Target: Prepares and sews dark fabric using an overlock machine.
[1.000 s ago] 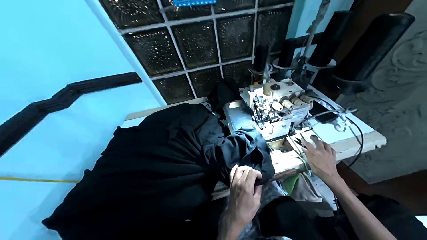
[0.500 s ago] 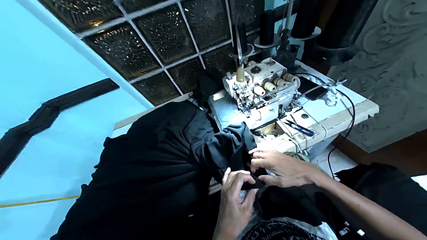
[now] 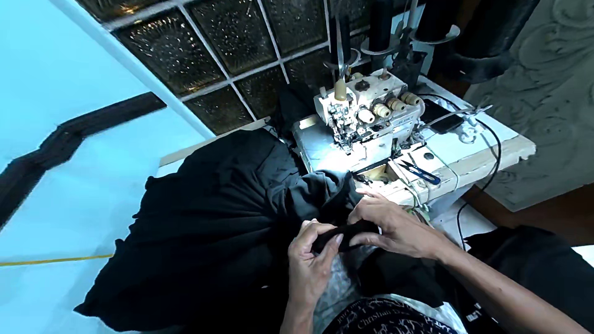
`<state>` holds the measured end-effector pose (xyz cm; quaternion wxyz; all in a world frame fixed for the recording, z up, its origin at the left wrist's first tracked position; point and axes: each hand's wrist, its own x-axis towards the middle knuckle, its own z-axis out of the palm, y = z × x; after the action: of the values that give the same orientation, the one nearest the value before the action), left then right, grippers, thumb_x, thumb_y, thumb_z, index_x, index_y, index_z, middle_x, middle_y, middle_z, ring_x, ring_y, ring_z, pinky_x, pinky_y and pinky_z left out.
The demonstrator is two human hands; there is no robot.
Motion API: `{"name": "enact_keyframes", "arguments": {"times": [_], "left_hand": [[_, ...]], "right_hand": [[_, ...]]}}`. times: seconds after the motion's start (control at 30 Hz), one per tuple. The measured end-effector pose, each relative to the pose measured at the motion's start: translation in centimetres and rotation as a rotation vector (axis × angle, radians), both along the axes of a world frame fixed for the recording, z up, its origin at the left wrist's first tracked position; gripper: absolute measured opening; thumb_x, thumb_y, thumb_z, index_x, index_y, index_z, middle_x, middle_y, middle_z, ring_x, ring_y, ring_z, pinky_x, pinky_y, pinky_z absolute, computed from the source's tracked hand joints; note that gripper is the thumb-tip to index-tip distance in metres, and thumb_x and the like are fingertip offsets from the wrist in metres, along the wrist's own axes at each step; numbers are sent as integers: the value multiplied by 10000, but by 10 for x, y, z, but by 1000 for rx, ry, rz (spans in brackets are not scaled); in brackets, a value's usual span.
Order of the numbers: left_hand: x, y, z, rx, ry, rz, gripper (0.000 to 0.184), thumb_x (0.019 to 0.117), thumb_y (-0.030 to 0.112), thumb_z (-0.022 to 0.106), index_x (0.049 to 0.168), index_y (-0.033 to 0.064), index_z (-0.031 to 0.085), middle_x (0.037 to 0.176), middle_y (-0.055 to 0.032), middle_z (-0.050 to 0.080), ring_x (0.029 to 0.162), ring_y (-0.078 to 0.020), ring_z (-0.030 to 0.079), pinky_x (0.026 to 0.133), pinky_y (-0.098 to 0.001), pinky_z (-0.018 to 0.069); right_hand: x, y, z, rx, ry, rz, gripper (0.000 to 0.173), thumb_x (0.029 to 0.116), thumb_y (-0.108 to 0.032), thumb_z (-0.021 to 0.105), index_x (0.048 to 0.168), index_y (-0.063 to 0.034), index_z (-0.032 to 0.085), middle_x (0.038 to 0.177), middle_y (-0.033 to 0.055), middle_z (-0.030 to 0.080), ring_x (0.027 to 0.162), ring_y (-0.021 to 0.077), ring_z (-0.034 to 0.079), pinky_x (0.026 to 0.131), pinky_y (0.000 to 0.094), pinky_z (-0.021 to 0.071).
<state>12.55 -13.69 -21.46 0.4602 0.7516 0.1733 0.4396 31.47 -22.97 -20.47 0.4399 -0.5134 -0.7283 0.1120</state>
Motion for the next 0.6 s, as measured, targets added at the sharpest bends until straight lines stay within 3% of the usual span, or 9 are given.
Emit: {"name": "enact_keyframes", "arguments": {"times": [0.07, 0.17, 0.33, 0.47, 0.53, 0.6], "left_hand": [[-1, 2, 1, 55, -29, 27, 50, 881, 86, 694, 897, 79, 741, 884, 87, 716, 929, 12, 640, 953, -202, 496], [0, -2, -2, 168, -21, 12, 52, 909, 110, 687, 908, 84, 732, 875, 74, 714, 932, 12, 635, 1022, -236, 459], [10, -11, -8, 330, 23, 19, 74, 917, 112, 670, 894, 102, 739, 752, 10, 622, 842, -49, 603, 1082, -300, 382], [14, -16, -11, 394, 94, 70, 124, 927, 124, 651, 914, 133, 774, 731, 2, 582, 831, -74, 585, 1085, -348, 354], [15, -18, -11, 417, 125, 98, 148, 927, 123, 639, 925, 142, 786, 729, 0, 574, 850, -89, 583, 1087, -365, 345], [17, -20, -12, 446, 141, 127, 166, 940, 132, 625, 937, 148, 790, 728, -6, 569, 847, -103, 581, 1082, -384, 345]], "right_hand": [[2, 2, -4, -7, 7, -12, 266, 979, -316, 665, 994, -52, 691, 871, 68, 701, 915, 168, 678, 1088, 445, 413], [3, 3, -10, 120, -92, -140, 138, 950, -176, 643, 982, -72, 728, 836, 48, 715, 863, 149, 690, 1099, 407, 408], [7, 14, -26, 335, -245, -429, 135, 853, -64, 652, 935, -80, 758, 739, 38, 692, 738, 180, 668, 1100, 501, 389], [24, 25, -36, 327, -101, -572, 100, 808, -35, 671, 859, -44, 757, 771, 79, 714, 782, 226, 696, 1060, 563, 412], [24, 27, -35, 318, 32, -614, 58, 789, -52, 680, 795, -34, 734, 744, 63, 704, 757, 176, 683, 1042, 501, 430], [21, 27, -36, 270, 218, -644, 47, 764, -80, 689, 732, -56, 665, 707, 5, 651, 727, 85, 621, 918, 350, 471]]}}
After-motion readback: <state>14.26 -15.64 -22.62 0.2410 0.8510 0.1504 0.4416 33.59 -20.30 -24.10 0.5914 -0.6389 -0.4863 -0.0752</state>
